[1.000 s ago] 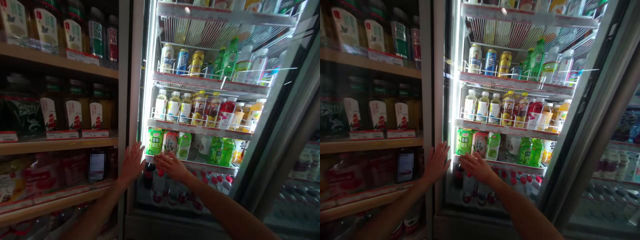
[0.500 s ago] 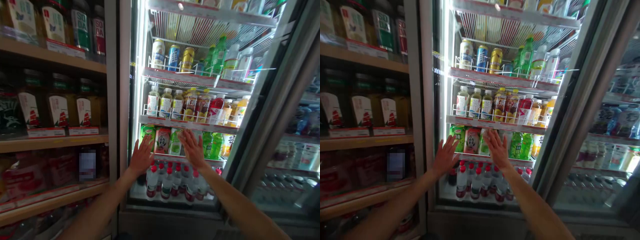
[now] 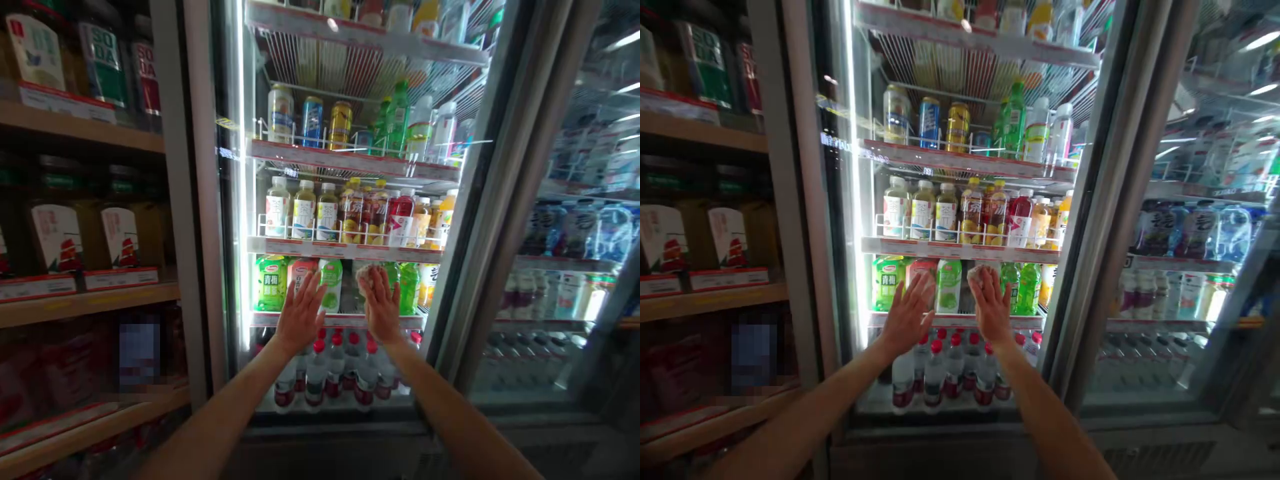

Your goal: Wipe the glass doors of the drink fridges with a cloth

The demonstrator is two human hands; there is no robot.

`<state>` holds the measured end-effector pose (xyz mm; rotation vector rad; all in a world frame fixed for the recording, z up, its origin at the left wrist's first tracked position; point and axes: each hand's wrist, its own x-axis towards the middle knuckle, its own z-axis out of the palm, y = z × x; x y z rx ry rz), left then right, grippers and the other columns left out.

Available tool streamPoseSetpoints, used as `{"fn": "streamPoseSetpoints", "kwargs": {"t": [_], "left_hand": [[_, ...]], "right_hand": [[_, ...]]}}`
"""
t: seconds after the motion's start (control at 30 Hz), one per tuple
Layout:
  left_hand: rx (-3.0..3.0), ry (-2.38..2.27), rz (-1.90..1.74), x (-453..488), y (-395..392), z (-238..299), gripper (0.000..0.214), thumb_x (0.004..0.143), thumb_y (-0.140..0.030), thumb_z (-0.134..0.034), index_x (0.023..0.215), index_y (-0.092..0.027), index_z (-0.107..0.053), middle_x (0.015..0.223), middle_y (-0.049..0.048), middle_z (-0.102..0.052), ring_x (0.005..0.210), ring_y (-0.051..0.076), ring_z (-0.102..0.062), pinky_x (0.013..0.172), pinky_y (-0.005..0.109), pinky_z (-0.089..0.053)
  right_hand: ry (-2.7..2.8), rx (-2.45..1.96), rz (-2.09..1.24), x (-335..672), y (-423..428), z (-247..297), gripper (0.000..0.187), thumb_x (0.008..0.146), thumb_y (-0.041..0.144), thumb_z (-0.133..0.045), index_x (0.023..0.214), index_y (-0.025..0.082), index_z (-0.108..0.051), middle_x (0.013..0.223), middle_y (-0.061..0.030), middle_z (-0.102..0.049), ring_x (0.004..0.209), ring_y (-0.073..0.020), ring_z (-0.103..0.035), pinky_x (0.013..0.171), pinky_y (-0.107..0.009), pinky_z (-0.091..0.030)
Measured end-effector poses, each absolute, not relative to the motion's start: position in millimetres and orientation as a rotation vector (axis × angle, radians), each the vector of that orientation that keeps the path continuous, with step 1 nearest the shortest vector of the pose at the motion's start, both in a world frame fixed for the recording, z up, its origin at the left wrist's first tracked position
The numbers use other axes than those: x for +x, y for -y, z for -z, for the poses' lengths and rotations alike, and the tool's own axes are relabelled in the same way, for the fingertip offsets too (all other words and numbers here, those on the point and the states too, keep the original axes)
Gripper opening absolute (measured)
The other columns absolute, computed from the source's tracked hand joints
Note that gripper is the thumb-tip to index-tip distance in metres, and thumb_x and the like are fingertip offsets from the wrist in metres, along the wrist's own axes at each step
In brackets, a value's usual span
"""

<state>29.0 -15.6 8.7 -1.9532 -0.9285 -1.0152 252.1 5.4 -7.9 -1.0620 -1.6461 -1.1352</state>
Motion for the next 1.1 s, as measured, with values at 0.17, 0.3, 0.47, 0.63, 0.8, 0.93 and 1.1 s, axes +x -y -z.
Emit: {"fn": "streamPoseSetpoints", "kwargs": {"t": [0.17,0.3,0.47,0.63,0.8,0.93,1.1], "left_hand": [[-1.980,0.886,1.020,40,10,-4,0.057,0.084,-0.028,-0.050,0.138,-0.014,-0.034,0.146,0.0139,-0.036,0.141,0.024,-0.018,0.116,0.046,-0.012],[-1.987,0.896,1.043,51,5,-3,0.056,0.084,-0.027,-0.050,0.137,-0.015,-0.035,0.146,0.0136,-0.035,0.141,0.024,-0.018,0.116,0.046,-0.012],[-2.003,0.848,1.041,58,4,0,0.054,0.083,-0.027,-0.052,0.135,-0.015,-0.039,0.144,0.0140,-0.039,0.141,0.024,-0.019,0.116,0.047,-0.011],[-1.984,0.873,1.079,54,2,-2,0.055,0.083,-0.025,-0.051,0.136,-0.015,-0.037,0.145,0.0148,-0.037,0.141,0.024,-0.018,0.116,0.046,-0.012],[-1.937,0.893,1.071,51,2,4,0.054,0.084,-0.023,-0.049,0.136,-0.014,-0.037,0.143,0.0165,-0.039,0.141,0.024,-0.017,0.115,0.047,-0.012],[-1.923,0.937,1.068,38,4,13,0.058,0.084,-0.025,-0.049,0.139,-0.016,-0.032,0.144,0.0156,-0.039,0.141,0.024,-0.017,0.115,0.047,-0.013],[-1.899,1.045,1.082,15,5,15,0.066,0.085,-0.026,-0.047,0.145,-0.020,-0.019,0.147,0.0133,-0.032,0.140,0.024,-0.020,0.115,0.049,-0.013]], "right_hand": [[1.799,-1.043,1.153,277,1,32,0.043,0.085,0.013,-0.048,0.125,0.030,-0.053,0.144,-0.0065,-0.042,0.142,-0.0196,-0.017,0.114,-0.048,-0.010],[1.441,-1.230,1.060,306,-9,16,0.048,0.087,0.012,-0.042,0.132,0.027,-0.046,0.148,-0.0110,-0.033,0.141,-0.0225,-0.022,0.111,-0.049,-0.021],[1.342,-1.315,0.940,347,-7,39,0.052,0.088,0.013,-0.036,0.137,0.029,-0.039,0.148,-0.0107,-0.033,0.138,-0.0247,-0.029,0.106,-0.052,-0.031],[1.139,-1.276,0.908,368,-11,31,0.058,0.089,0.011,-0.026,0.146,0.019,-0.018,0.151,-0.0155,-0.023,0.140,-0.0255,-0.021,0.106,-0.053,-0.033],[1.307,-1.266,0.957,321,-7,45,0.061,0.088,0.011,-0.034,0.146,0.027,-0.020,0.149,-0.0133,-0.029,0.140,-0.0253,-0.023,0.105,-0.050,-0.034],[1.416,-1.298,0.976,318,0,50,0.061,0.087,0.010,-0.035,0.144,0.030,-0.027,0.147,-0.0112,-0.035,0.139,-0.0240,-0.027,0.107,-0.052,-0.029],[1.203,-1.292,0.952,302,-7,38,0.065,0.087,0.012,-0.032,0.148,0.022,-0.013,0.154,-0.0146,-0.015,0.143,-0.0259,-0.012,0.107,-0.056,-0.026]]}}
